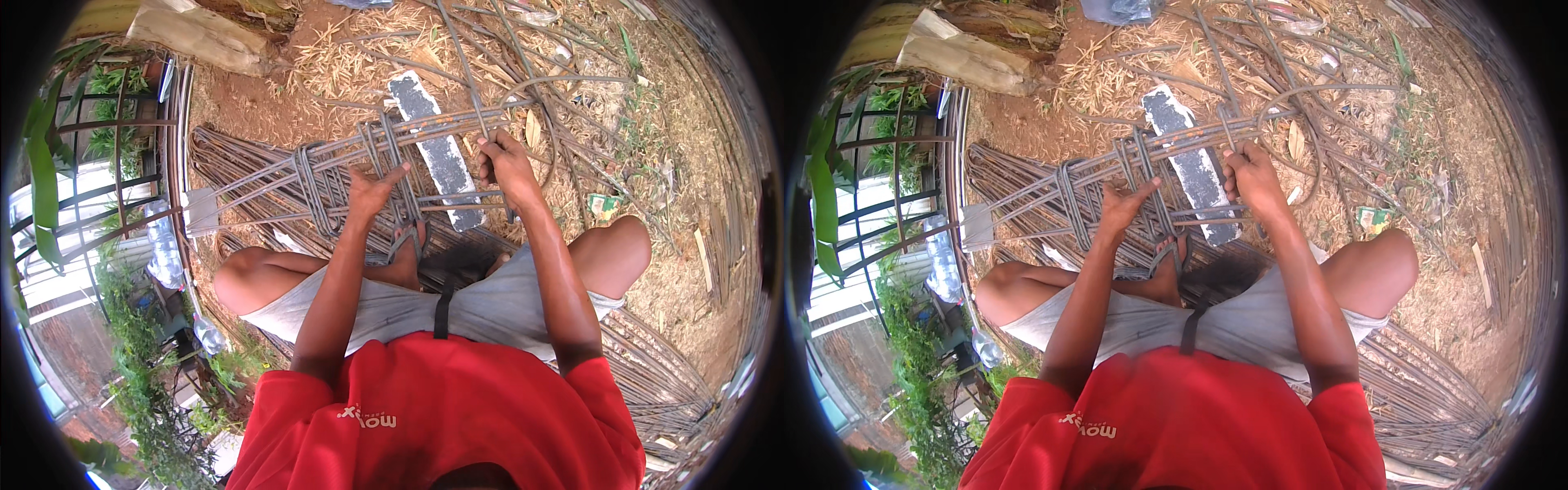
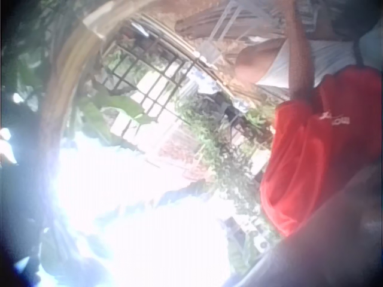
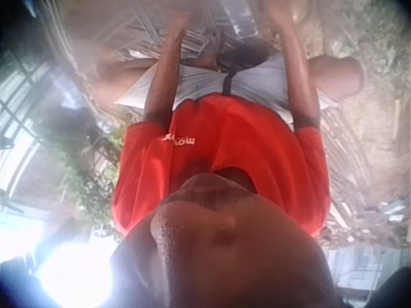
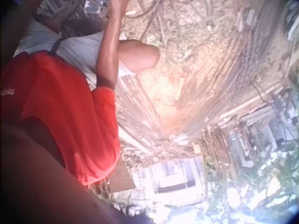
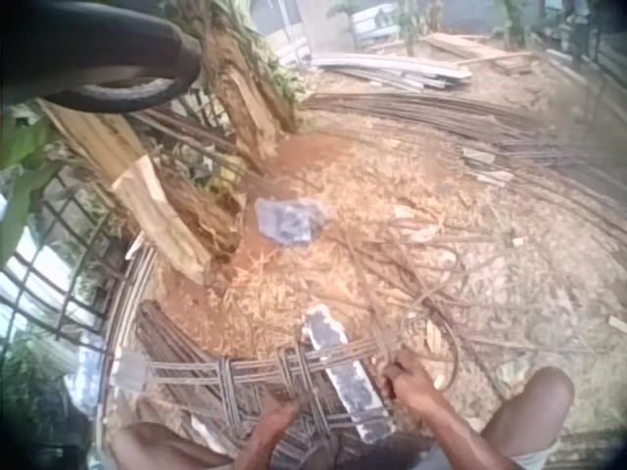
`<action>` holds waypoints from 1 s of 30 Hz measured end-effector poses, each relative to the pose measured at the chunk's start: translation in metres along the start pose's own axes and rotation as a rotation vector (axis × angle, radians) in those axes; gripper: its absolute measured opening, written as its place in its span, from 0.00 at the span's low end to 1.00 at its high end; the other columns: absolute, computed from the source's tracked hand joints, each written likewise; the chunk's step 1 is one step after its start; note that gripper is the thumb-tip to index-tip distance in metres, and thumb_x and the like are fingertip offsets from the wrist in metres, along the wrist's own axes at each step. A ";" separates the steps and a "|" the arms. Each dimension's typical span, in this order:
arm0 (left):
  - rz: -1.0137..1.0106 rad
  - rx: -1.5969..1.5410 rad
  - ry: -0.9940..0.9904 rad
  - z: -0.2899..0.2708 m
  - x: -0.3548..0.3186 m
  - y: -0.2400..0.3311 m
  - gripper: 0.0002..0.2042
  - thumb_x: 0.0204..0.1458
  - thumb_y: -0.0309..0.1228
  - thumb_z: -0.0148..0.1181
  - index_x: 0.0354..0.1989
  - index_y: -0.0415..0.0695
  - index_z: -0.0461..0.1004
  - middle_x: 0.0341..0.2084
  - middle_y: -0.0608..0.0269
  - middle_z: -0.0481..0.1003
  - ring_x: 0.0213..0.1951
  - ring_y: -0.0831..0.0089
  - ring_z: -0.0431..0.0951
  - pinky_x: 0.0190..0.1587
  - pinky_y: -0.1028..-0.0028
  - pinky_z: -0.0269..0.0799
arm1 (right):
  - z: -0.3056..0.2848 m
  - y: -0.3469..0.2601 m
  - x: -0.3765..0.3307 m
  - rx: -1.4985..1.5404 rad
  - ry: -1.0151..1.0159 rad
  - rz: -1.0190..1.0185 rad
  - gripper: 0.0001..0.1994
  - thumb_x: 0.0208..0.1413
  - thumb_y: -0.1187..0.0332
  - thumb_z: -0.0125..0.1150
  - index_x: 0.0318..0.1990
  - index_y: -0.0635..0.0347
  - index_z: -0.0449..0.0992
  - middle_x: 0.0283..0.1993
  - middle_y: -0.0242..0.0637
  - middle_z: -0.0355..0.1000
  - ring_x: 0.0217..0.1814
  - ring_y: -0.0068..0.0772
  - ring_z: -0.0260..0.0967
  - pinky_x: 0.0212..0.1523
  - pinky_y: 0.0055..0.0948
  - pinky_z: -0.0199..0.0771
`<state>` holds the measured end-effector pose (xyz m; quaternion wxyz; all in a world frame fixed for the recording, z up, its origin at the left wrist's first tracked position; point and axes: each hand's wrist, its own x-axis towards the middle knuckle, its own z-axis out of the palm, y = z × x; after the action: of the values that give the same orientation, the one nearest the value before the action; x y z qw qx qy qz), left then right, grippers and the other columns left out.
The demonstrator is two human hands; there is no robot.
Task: The person sits on the ground and assembles a rebar cage by placing bent rebar pieces onto a grid of straight rebar rods. They use pliers to twist wire ties around the intersections to secure the structure.
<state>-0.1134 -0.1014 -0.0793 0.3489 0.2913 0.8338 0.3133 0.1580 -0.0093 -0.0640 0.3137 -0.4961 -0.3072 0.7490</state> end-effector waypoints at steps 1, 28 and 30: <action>-0.010 -0.046 0.017 0.013 -0.001 0.004 0.45 0.43 0.43 0.87 0.57 0.23 0.63 0.43 0.38 0.81 0.48 0.57 0.82 0.53 0.65 0.78 | 0.000 0.001 0.000 -0.007 -0.008 -0.010 0.10 0.74 0.63 0.59 0.39 0.58 0.72 0.29 0.28 0.69 0.25 0.21 0.67 0.24 0.26 0.68; 0.607 0.385 0.295 -0.038 -0.019 -0.006 0.17 0.50 0.25 0.74 0.47 0.35 0.78 0.40 0.44 0.78 0.47 0.47 0.78 0.55 0.55 0.73 | 0.000 -0.004 0.001 -0.183 0.119 -0.068 0.15 0.72 0.59 0.59 0.34 0.60 0.74 0.25 0.26 0.63 0.27 0.21 0.57 0.28 0.29 0.57; 0.617 0.335 0.021 -0.012 -0.043 0.011 0.14 0.54 0.25 0.73 0.47 0.35 0.79 0.37 0.49 0.81 0.42 0.54 0.82 0.51 0.60 0.77 | 0.001 -0.002 0.003 -0.047 0.078 -0.092 0.14 0.73 0.60 0.60 0.33 0.56 0.72 0.25 0.23 0.62 0.22 0.16 0.53 0.23 0.24 0.51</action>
<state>-0.0946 -0.1285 -0.0472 0.1765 0.5797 0.7498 0.2658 0.1560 -0.0056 -0.0637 0.3477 -0.5176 -0.3346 0.7066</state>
